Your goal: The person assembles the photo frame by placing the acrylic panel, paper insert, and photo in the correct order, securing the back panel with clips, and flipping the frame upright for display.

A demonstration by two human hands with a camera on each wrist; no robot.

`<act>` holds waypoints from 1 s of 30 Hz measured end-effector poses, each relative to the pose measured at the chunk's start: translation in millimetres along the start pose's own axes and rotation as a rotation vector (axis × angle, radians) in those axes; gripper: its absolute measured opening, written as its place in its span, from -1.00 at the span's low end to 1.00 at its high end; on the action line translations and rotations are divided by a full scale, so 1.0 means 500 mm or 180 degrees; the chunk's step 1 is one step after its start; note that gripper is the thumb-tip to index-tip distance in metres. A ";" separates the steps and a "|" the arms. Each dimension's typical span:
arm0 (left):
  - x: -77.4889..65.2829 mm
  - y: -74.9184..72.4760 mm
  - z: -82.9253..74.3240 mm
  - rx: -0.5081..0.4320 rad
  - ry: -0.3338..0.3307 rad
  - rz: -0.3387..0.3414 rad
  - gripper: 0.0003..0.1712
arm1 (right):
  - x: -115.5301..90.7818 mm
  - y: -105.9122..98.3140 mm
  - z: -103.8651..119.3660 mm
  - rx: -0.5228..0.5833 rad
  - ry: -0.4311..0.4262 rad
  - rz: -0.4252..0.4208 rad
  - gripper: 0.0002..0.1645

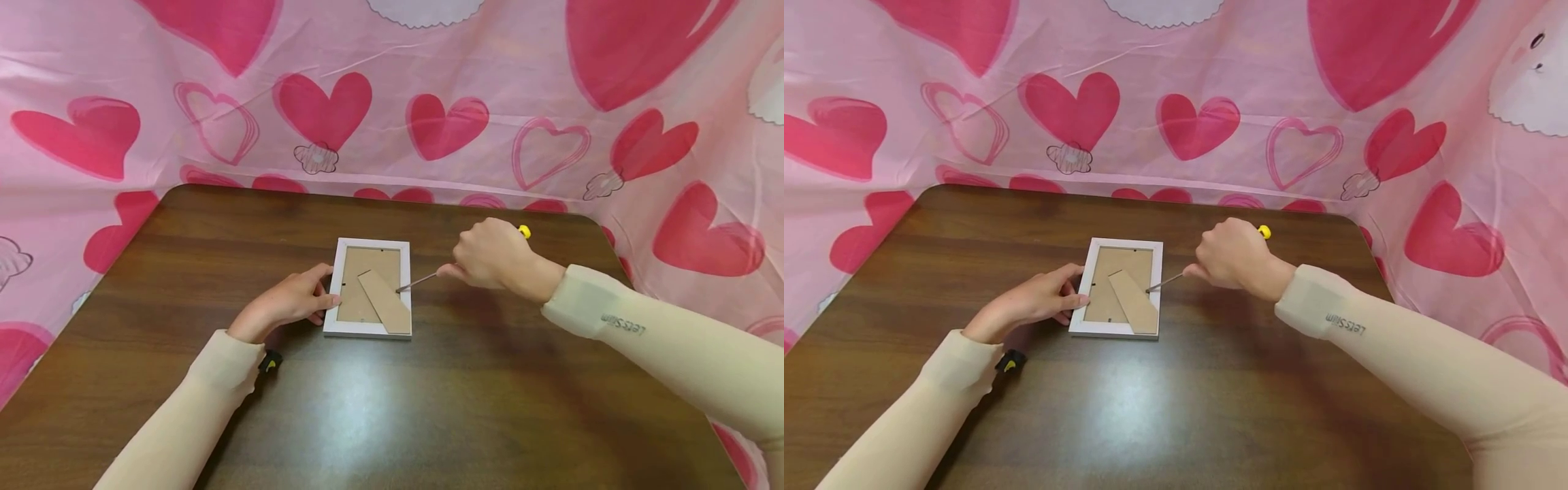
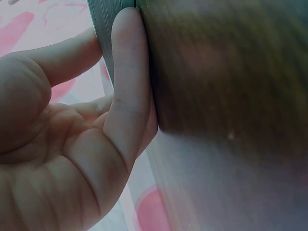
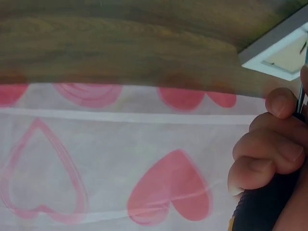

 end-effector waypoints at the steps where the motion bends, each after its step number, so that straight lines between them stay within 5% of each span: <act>1: 0.000 0.000 -0.001 -0.0006 0.0017 0.0004 -0.29 | 0.003 -0.002 0.000 -0.0027 -0.0026 0.0032 -0.20; 16: -0.002 0.003 -0.006 0.0001 0.0012 0.0001 -0.34 | 0.051 -0.055 0.009 -0.0390 -0.0307 -0.0041 -0.27; 30: -0.001 0.005 -0.007 0.0045 0.0010 0.0016 -0.36 | 0.079 -0.071 0.024 -0.0564 -0.0185 0.0773 -0.34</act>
Point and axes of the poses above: each hand's wrist, its own x-axis towards the middle knuckle, its own y-axis out of the palm, z = x × y, the point moved 7 cm from there along x, towards the middle knuckle, and after that the axes turned 5 degrees about -x, right-handed, at the moved point
